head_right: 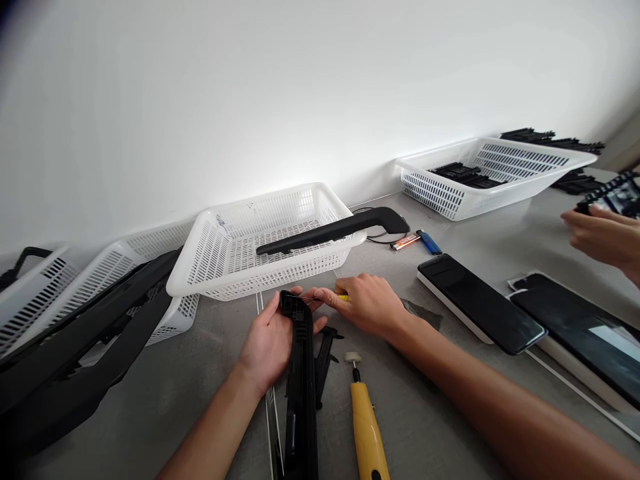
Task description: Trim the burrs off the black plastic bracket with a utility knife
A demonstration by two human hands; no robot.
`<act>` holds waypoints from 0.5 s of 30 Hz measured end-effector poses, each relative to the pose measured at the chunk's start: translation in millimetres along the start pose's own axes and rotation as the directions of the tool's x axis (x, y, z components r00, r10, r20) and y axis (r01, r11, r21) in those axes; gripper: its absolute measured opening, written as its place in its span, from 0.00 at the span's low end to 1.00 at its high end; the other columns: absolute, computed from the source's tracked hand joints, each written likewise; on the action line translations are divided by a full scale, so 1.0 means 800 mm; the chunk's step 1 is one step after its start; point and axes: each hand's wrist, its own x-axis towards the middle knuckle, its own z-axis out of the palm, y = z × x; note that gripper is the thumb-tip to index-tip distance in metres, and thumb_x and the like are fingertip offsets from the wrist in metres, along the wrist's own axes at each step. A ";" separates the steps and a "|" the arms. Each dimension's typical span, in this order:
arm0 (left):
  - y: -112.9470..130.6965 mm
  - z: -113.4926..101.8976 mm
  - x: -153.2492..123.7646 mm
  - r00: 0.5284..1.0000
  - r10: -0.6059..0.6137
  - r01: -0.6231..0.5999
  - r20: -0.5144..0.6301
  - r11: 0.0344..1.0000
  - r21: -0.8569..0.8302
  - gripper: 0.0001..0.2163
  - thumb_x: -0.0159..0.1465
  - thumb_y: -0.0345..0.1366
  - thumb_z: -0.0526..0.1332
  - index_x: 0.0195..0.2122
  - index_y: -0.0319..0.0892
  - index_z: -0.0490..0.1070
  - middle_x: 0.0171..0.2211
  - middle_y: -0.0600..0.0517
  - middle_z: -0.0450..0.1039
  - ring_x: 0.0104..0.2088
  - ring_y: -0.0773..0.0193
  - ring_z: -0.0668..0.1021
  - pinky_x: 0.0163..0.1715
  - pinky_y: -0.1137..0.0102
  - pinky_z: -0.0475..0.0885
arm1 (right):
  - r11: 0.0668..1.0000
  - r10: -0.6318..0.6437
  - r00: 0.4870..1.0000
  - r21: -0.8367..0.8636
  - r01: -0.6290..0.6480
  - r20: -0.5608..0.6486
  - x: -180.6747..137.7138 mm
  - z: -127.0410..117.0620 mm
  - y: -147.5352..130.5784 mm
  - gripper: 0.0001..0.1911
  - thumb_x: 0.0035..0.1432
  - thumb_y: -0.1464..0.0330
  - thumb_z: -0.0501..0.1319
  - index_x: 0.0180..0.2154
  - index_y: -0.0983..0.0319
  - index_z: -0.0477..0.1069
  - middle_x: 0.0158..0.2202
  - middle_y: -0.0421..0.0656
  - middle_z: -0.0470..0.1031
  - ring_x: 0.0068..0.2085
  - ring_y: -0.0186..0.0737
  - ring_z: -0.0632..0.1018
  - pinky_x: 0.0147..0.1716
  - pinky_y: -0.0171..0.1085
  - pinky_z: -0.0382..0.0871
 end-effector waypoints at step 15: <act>0.002 0.002 0.001 0.999 0.007 -0.008 -0.037 0.999 -0.035 0.18 0.77 0.43 0.50 0.43 0.39 0.76 0.44 0.41 0.83 0.58 0.47 0.81 0.61 0.43 0.73 | 0.999 -0.012 1.000 0.040 0.012 -0.016 -0.001 0.002 0.001 0.41 0.68 0.34 0.38 0.25 0.60 0.65 0.25 0.42 0.72 0.27 0.36 0.67 0.29 0.37 0.46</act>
